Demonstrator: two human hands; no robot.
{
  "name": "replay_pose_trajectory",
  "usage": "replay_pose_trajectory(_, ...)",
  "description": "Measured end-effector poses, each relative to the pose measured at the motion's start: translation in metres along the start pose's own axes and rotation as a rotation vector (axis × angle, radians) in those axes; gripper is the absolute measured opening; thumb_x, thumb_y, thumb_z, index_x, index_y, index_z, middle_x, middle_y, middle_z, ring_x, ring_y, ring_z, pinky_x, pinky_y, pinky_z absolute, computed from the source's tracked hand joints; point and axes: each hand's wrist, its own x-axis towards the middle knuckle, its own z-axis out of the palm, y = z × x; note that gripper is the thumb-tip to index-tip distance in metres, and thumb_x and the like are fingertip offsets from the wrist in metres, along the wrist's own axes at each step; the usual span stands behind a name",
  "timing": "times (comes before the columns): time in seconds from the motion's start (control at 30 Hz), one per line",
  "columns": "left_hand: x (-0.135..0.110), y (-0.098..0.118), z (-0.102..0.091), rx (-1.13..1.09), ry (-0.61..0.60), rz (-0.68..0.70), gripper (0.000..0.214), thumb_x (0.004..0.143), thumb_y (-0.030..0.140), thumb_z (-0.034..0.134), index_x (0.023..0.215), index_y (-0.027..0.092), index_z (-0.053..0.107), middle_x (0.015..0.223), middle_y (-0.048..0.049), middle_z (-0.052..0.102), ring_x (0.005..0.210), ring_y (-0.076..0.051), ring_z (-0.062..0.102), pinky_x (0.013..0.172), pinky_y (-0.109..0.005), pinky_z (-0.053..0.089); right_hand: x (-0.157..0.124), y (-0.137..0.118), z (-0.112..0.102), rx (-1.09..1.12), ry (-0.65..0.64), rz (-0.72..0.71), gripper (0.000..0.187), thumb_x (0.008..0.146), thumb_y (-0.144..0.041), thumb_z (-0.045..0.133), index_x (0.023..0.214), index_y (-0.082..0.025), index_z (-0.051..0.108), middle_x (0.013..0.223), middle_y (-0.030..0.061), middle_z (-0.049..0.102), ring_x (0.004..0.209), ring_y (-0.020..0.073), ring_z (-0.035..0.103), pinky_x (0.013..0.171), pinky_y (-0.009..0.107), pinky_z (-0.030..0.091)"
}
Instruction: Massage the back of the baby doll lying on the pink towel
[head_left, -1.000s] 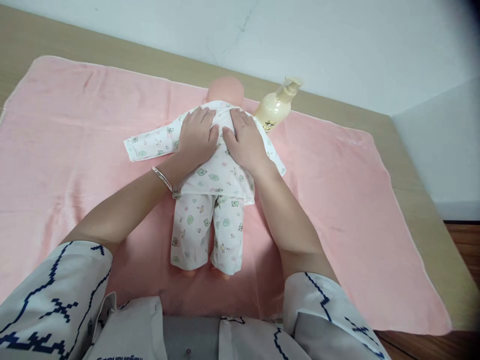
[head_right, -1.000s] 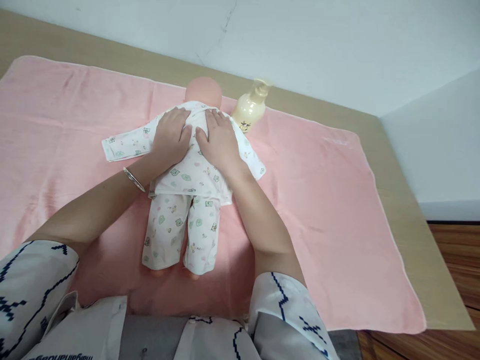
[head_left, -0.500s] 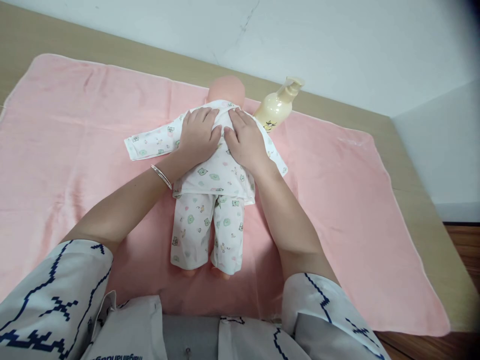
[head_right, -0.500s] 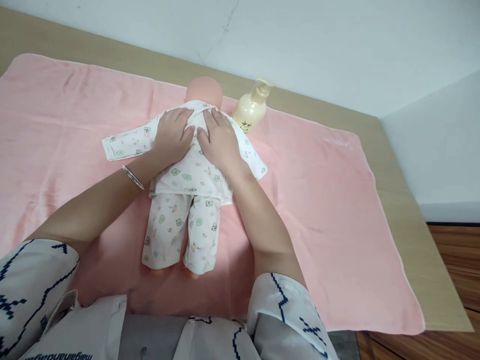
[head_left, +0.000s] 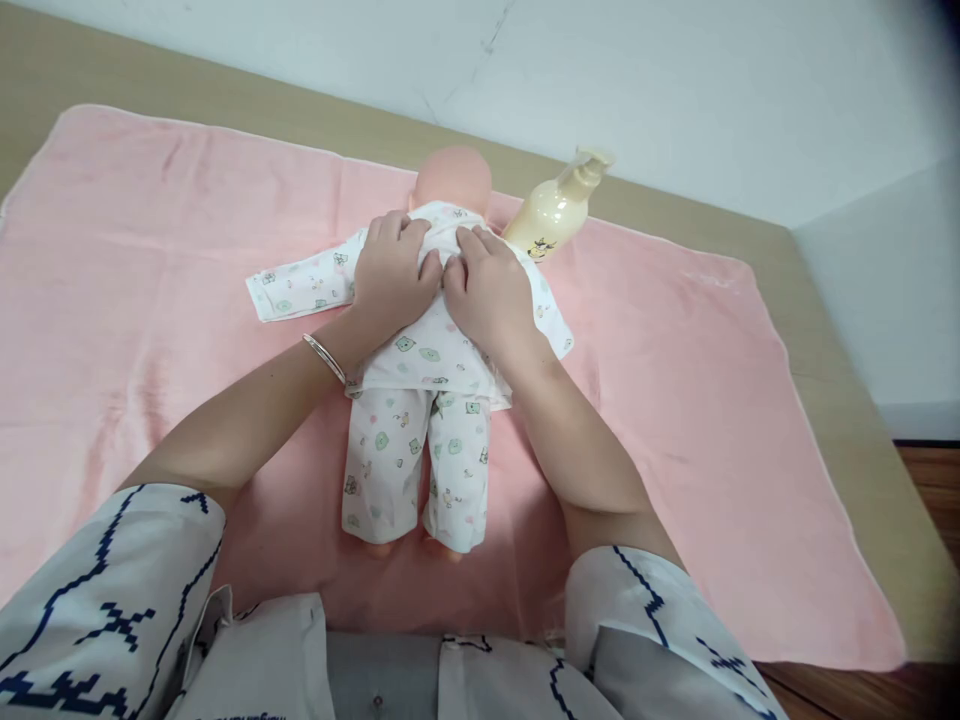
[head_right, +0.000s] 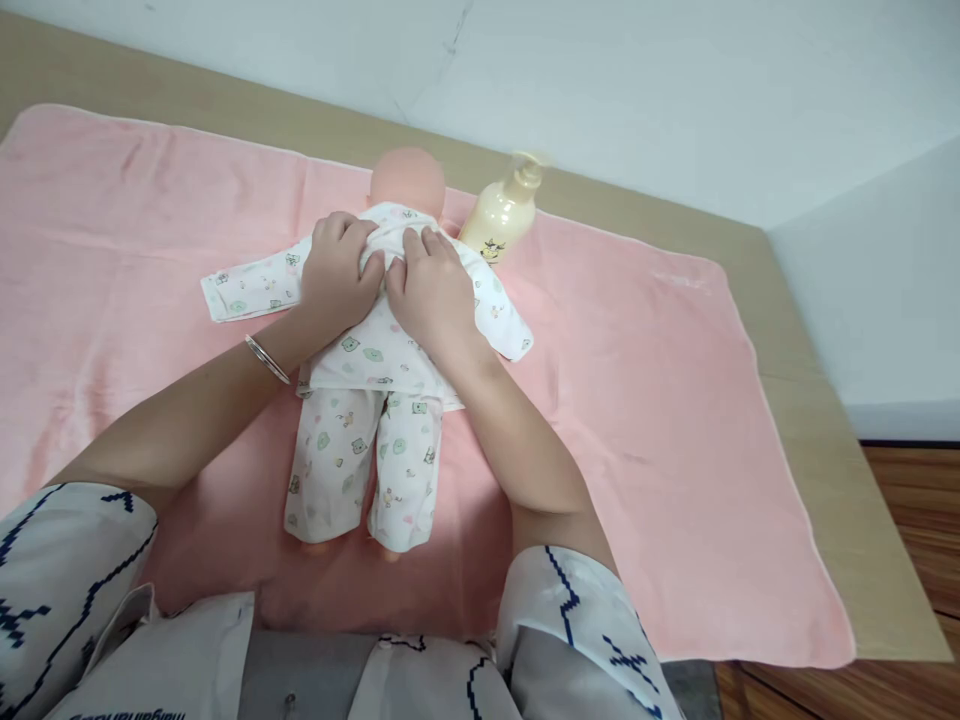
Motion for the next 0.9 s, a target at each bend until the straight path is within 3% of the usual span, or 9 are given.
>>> replay_pose_trajectory(0.13, 0.004, -0.003, 0.003, -0.046, -0.042, 0.076, 0.045, 0.098, 0.054, 0.03, 0.123, 0.024, 0.053, 0.123, -0.0092, 0.056, 0.12, -0.028, 0.048, 0.108, -0.05, 0.032, 0.009, 0.021, 0.004, -0.001, -0.085, -0.09, 0.049, 0.095, -0.027, 0.035, 0.143, -0.016, 0.04, 0.149, 0.0127, 0.043, 0.14, 0.0309, 0.037, 0.113, 0.054, 0.037)
replay_pose_trajectory(0.27, 0.006, -0.003, 0.001, 0.011, -0.051, 0.109, 0.039, 0.098, 0.048, 0.036, 0.118, 0.021, 0.056, 0.114, -0.0112, 0.058, 0.11, -0.028, 0.053, 0.1, -0.049, 0.04, 0.01, 0.023, -0.002, -0.061, -0.084, -0.141, 0.047, 0.094, -0.024, 0.035, 0.141, -0.02, 0.042, 0.146, 0.0099, 0.046, 0.135, 0.0291, 0.041, 0.106, 0.047, 0.043)
replay_pose_trajectory(0.43, 0.0, 0.002, -0.005, 0.031, 0.006, 0.078, 0.034, 0.096, 0.054, 0.041, 0.091, 0.023, 0.056, 0.099, -0.009, 0.056, 0.101, -0.026, 0.052, 0.088, -0.047, 0.044, 0.001, 0.0, -0.021, -0.118, -0.08, -0.078, 0.029, 0.092, -0.02, 0.037, 0.109, -0.02, 0.06, 0.109, 0.0105, 0.067, 0.102, 0.0291, 0.06, 0.081, 0.039, 0.051)
replay_pose_trajectory(0.57, -0.006, 0.008, -0.008, 0.024, -0.003, -0.005, 0.032, 0.096, 0.051, 0.041, 0.094, 0.024, 0.057, 0.105, -0.0093, 0.059, 0.111, -0.028, 0.05, 0.089, -0.045, 0.043, -0.004, -0.011, -0.028, -0.109, -0.098, 0.004, 0.023, 0.091, -0.021, 0.04, 0.089, -0.019, 0.062, 0.092, 0.0099, 0.068, 0.087, 0.0277, 0.062, 0.073, 0.038, 0.051)
replay_pose_trajectory(0.7, -0.002, 0.009, -0.007, 0.063, -0.044, -0.049, 0.028, 0.093, 0.046, 0.045, 0.106, 0.026, 0.06, 0.115, -0.0083, 0.06, 0.115, -0.028, 0.05, 0.094, -0.046, 0.044, 0.0, 0.0, -0.017, -0.015, -0.078, -0.019, 0.03, 0.094, -0.028, 0.037, 0.112, -0.02, 0.06, 0.117, 0.0118, 0.065, 0.11, 0.0317, 0.058, 0.088, 0.047, 0.051)
replay_pose_trajectory(0.8, 0.005, 0.007, -0.006, 0.099, -0.137, 0.012, 0.038, 0.094, 0.035, 0.038, 0.125, 0.021, 0.055, 0.129, -0.0097, 0.057, 0.122, -0.028, 0.048, 0.109, -0.05, 0.036, 0.006, 0.014, -0.006, 0.029, -0.13, -0.083, 0.046, 0.094, -0.03, 0.036, 0.137, -0.017, 0.044, 0.144, 0.0133, 0.047, 0.136, 0.0343, 0.038, 0.108, 0.056, 0.04)
replay_pose_trajectory(0.9, 0.009, 0.009, -0.008, 0.153, -0.205, 0.032, 0.047, 0.093, 0.027, 0.031, 0.134, 0.014, 0.049, 0.135, -0.0133, 0.053, 0.127, -0.03, 0.046, 0.112, -0.054, 0.032, 0.01, 0.019, -0.002, 0.05, -0.179, -0.135, 0.052, 0.094, -0.027, 0.034, 0.145, -0.017, 0.036, 0.152, 0.0118, 0.036, 0.143, 0.0326, 0.028, 0.117, 0.058, 0.028)
